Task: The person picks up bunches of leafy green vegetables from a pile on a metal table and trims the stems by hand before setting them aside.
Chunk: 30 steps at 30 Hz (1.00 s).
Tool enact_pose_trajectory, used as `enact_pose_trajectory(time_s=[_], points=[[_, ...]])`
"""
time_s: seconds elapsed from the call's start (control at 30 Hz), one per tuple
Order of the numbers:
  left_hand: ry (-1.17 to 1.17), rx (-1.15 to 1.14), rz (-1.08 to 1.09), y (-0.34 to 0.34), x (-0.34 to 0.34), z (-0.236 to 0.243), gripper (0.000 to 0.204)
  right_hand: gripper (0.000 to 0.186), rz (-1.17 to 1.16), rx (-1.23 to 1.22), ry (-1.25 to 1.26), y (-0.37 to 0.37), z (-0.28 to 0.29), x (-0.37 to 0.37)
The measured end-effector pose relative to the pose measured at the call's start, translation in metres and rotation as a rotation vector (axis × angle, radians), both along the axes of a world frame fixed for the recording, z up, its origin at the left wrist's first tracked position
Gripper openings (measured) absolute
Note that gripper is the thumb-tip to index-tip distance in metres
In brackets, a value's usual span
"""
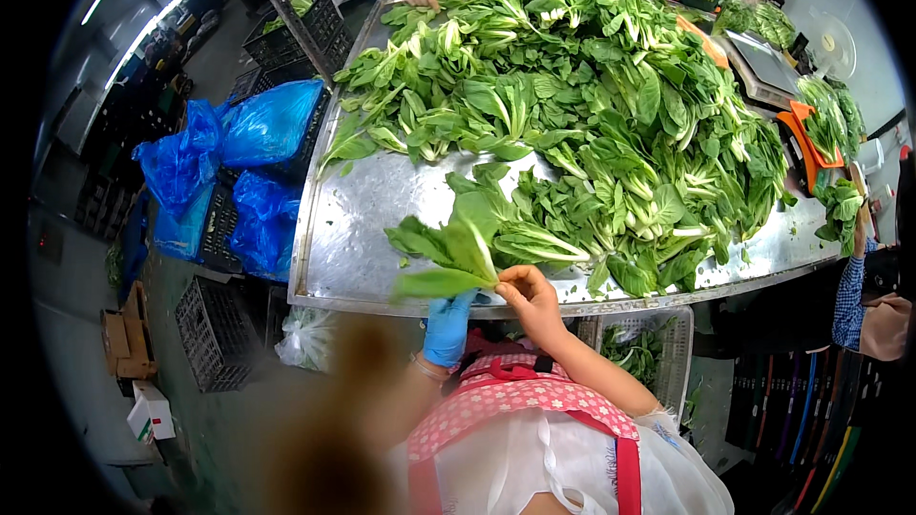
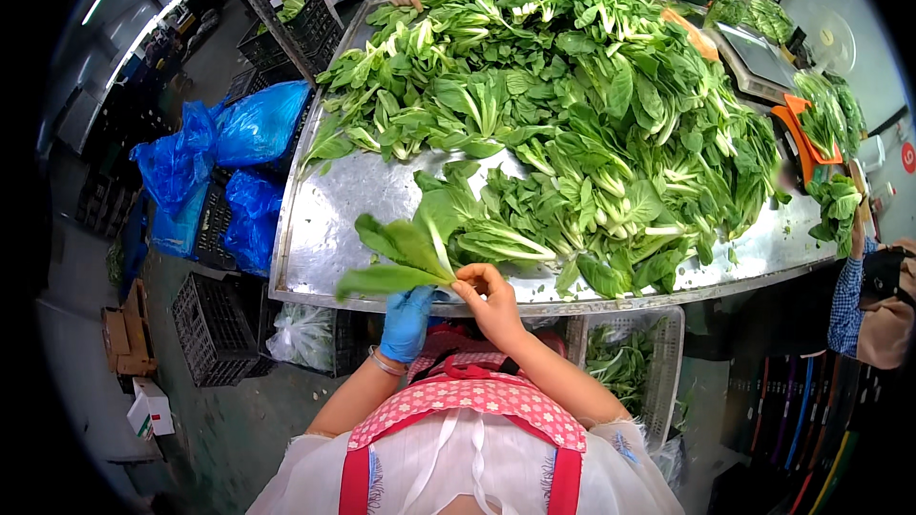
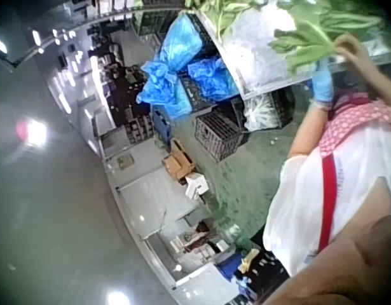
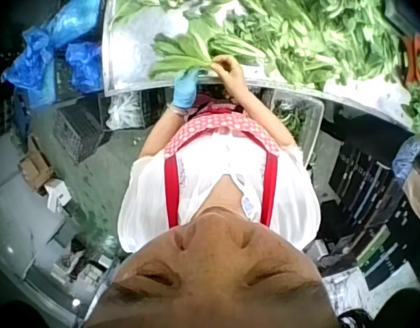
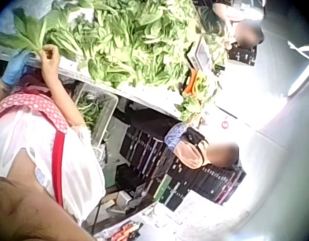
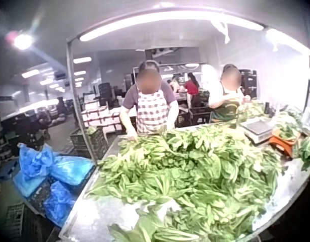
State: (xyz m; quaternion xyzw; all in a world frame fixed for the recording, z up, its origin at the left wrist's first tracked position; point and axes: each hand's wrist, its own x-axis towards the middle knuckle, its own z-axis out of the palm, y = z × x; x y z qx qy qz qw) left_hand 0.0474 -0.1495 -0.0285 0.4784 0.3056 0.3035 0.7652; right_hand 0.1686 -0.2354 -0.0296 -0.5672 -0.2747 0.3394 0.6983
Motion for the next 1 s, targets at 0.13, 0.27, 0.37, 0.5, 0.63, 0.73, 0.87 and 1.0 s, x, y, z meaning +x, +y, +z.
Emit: enact_pose_trajectory(time_s=[0.13,0.27,0.37,0.5,0.63,0.73,0.87,1.0], points=[[0.108,-0.054,-0.094,0.008,-0.004,0.005,0.022,0.017,0.183,-0.060,0.377,0.001,0.005,0.007],[-0.013,-0.082,-0.164,0.014,-0.008,0.013,0.026,0.020,0.298,-0.054,0.422,0.003,0.005,0.009],[-0.226,-0.225,-0.117,0.013,-0.006,0.020,0.028,0.018,0.194,0.065,0.472,0.011,0.014,0.001],[-0.513,-0.408,0.079,0.032,-0.024,0.018,0.036,0.011,-0.222,0.350,0.398,0.029,0.029,0.013],[-0.066,-0.150,0.301,0.049,-0.042,0.027,0.027,0.015,0.066,-0.035,0.085,0.044,0.036,0.025],[0.083,-0.113,0.321,0.049,-0.041,0.014,0.021,0.023,0.148,-0.354,-0.636,0.058,0.007,0.023],[0.059,-0.133,0.338,0.043,-0.033,0.019,0.016,0.018,0.199,-0.141,-0.437,0.064,0.030,-0.001],[0.081,-0.088,0.277,0.045,-0.030,0.007,0.017,0.015,0.230,-0.029,-0.480,0.072,0.032,-0.020]])
